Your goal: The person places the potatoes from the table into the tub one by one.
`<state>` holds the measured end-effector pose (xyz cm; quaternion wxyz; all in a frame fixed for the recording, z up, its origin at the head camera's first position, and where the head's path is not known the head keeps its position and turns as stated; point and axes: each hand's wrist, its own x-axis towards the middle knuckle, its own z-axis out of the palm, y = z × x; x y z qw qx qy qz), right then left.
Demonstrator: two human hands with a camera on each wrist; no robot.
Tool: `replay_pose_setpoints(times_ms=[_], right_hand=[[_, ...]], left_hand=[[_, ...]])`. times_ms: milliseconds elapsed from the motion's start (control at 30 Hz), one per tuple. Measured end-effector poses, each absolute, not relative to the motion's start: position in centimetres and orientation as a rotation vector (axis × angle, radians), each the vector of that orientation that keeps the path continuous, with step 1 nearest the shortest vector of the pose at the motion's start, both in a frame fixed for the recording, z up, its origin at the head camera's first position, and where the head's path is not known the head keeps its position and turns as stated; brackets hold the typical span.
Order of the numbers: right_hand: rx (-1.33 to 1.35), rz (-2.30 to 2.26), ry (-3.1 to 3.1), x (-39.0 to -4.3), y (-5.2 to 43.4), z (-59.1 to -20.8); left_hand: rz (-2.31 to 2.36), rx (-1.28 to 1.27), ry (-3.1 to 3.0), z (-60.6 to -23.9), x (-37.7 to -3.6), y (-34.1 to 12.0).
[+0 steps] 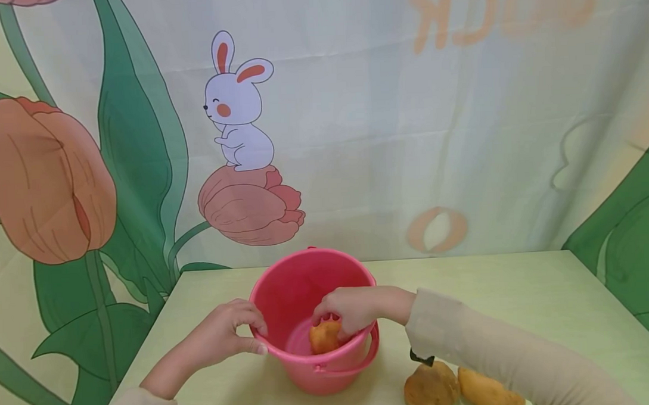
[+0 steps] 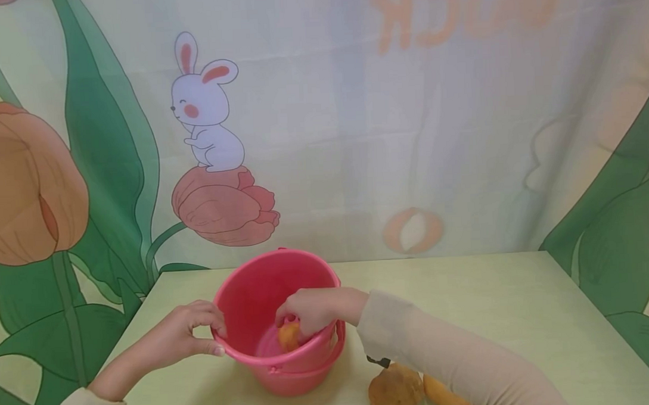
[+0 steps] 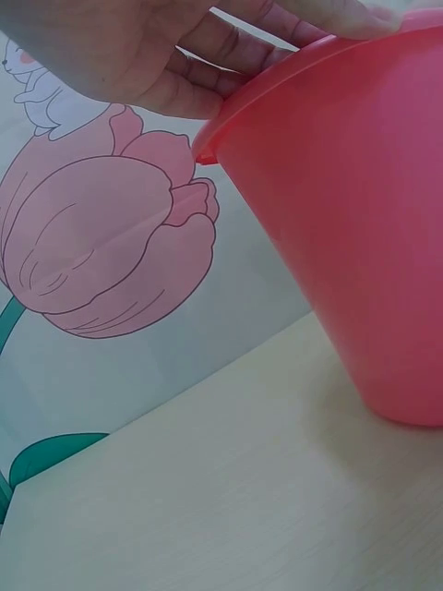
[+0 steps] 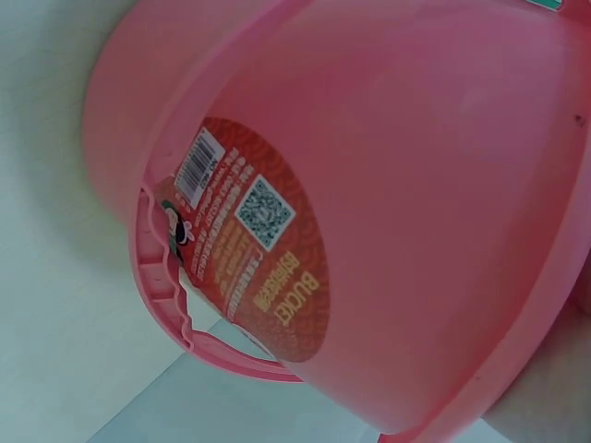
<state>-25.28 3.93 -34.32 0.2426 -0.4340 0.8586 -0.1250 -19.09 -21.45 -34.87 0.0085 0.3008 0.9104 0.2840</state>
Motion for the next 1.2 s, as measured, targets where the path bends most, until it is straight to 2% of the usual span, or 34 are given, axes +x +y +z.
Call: replay_pose_setpoints(times_ms=[1200], right_hand=[[-1.19,-0.381,2.354,-25.17,4.12,-34.44]], left_hand=[[0.897,0.902,2.833,-34.94,-19.23,-21.48]])
